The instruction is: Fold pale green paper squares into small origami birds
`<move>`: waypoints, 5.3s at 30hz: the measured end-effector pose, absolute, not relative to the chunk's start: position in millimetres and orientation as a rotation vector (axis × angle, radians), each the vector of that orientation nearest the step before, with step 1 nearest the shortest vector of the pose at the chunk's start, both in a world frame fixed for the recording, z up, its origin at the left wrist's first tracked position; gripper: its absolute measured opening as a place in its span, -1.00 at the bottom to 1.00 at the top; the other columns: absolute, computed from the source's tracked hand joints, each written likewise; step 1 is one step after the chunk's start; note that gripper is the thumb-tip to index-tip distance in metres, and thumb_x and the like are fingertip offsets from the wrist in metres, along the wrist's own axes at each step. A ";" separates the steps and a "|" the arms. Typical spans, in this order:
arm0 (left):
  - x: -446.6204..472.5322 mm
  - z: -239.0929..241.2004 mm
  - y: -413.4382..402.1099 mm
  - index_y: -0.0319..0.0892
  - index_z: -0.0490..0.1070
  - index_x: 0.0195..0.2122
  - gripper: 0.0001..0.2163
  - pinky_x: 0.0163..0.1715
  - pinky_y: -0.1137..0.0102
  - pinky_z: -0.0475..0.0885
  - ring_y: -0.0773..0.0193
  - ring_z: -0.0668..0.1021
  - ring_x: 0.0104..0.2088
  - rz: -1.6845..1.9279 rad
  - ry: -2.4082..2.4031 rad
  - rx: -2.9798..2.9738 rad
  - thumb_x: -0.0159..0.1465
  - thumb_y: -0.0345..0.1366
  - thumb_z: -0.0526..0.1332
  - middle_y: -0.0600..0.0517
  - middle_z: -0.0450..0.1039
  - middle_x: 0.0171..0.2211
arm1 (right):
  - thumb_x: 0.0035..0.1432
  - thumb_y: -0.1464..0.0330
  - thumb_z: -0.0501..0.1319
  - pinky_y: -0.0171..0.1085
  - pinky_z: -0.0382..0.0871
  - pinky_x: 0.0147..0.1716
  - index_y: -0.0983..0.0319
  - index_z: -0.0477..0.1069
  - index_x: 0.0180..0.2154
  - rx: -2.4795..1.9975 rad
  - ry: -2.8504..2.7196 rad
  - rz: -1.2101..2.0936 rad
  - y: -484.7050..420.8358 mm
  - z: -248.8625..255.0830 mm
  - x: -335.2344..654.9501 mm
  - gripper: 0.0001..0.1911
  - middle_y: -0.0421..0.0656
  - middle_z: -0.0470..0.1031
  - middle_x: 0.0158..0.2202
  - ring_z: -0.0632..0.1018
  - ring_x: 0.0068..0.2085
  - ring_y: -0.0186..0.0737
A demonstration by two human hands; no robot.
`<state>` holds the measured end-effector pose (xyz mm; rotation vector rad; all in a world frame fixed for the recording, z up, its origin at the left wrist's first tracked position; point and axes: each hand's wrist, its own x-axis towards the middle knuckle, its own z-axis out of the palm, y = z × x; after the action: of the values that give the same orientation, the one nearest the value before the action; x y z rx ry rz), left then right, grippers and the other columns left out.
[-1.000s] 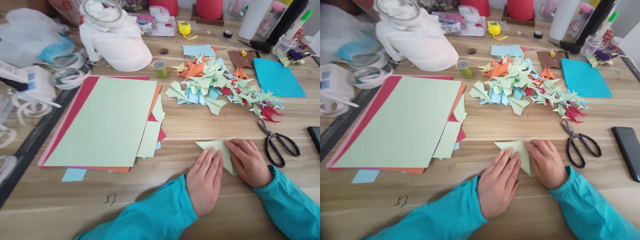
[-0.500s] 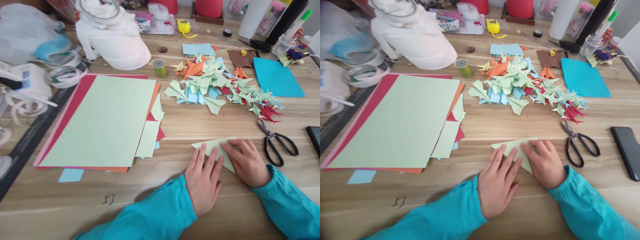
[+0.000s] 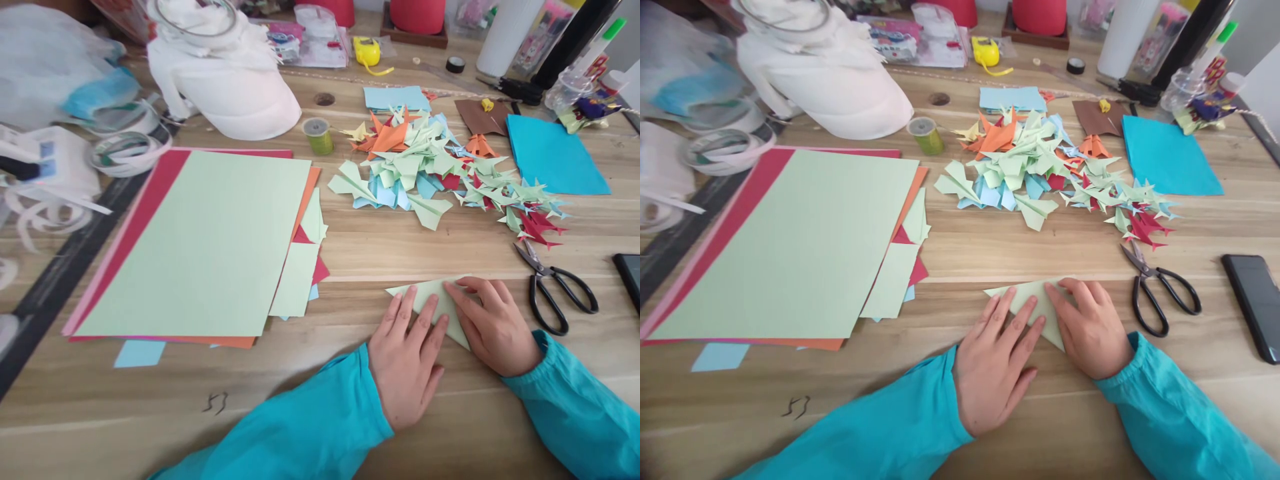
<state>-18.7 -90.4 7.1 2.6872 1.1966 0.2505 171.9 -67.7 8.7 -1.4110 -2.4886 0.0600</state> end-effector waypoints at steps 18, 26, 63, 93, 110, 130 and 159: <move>-19.0 4.2 -89.3 -0.23 0.16 0.15 -0.44 0.15 -0.03 -0.13 -0.20 -0.05 0.24 0.293 1.176 2.701 0.17 -0.06 0.06 -0.15 -0.02 0.24 | 0.09 0.49 0.09 -0.05 0.35 -0.16 0.33 0.31 0.03 -1.414 -2.505 0.024 -67.3 8.5 172.9 -0.58 0.06 0.31 -0.10 0.33 -0.16 -0.04; -19.2 2.6 -91.8 -0.24 0.19 0.13 -0.45 0.15 -0.01 -0.07 -0.18 -0.02 0.24 0.362 1.206 2.677 0.15 -0.06 0.07 -0.16 0.03 0.23 | 0.11 0.47 0.09 -0.04 0.34 -0.15 0.29 0.31 0.03 -1.429 -2.502 0.020 -67.5 7.0 173.3 -0.59 0.04 0.32 -0.09 0.34 -0.13 -0.03; -25.1 6.1 -99.5 -0.22 0.11 0.18 -0.37 0.05 -0.22 -0.09 -0.38 0.02 0.18 0.284 1.429 2.627 0.15 0.04 0.01 -0.20 -0.01 0.23 | 0.11 0.46 0.08 -0.02 0.36 -0.17 0.24 0.30 0.05 -1.424 -2.485 0.046 -67.0 7.3 174.7 -0.57 0.04 0.33 -0.10 0.36 -0.14 -0.02; -23.3 5.8 -98.9 -0.23 0.11 0.18 -0.36 0.07 -0.05 -0.06 -0.33 0.01 0.19 0.245 1.451 2.653 0.16 0.06 -0.02 -0.17 0.00 0.24 | 0.10 0.47 0.09 -0.01 0.35 -0.16 0.23 0.30 0.05 -1.430 -2.475 0.060 -67.1 6.6 175.0 -0.56 0.03 0.32 -0.09 0.37 -0.13 -0.02; -23.3 5.6 -98.4 -0.22 0.14 0.17 -0.37 0.07 -0.07 -0.07 -0.35 0.02 0.18 0.244 1.453 2.666 0.17 0.07 -0.05 -0.16 0.02 0.22 | 0.11 0.46 0.07 -0.06 0.32 -0.16 0.27 0.28 0.07 -1.476 -2.517 0.045 -67.2 8.3 173.7 -0.55 0.04 0.30 -0.09 0.34 -0.16 -0.06; -20.0 6.3 -102.1 -0.32 0.22 0.12 -0.40 0.08 -0.03 -0.04 -0.32 0.15 0.15 0.338 1.491 2.738 0.18 0.02 -0.01 -0.25 0.13 0.17 | 0.16 0.45 0.03 -0.10 0.30 -0.17 0.23 0.29 0.06 -1.557 -2.515 0.021 -67.8 8.9 172.4 -0.59 0.01 0.31 -0.07 0.35 -0.12 -0.07; -23.2 11.0 -94.8 -0.18 0.15 0.17 -0.39 0.01 -0.11 0.04 -0.34 0.11 0.14 0.241 1.465 2.652 0.15 0.05 -0.01 -0.19 0.10 0.18 | 0.16 0.45 0.03 -0.10 0.29 -0.18 0.25 0.30 0.04 -1.529 -2.512 -0.028 -68.1 7.9 171.7 -0.61 0.02 0.31 -0.07 0.34 -0.11 -0.06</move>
<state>-23.2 -94.8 11.0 2.6520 1.4649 0.2408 171.7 -68.1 7.9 -1.5287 -2.5123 -0.0280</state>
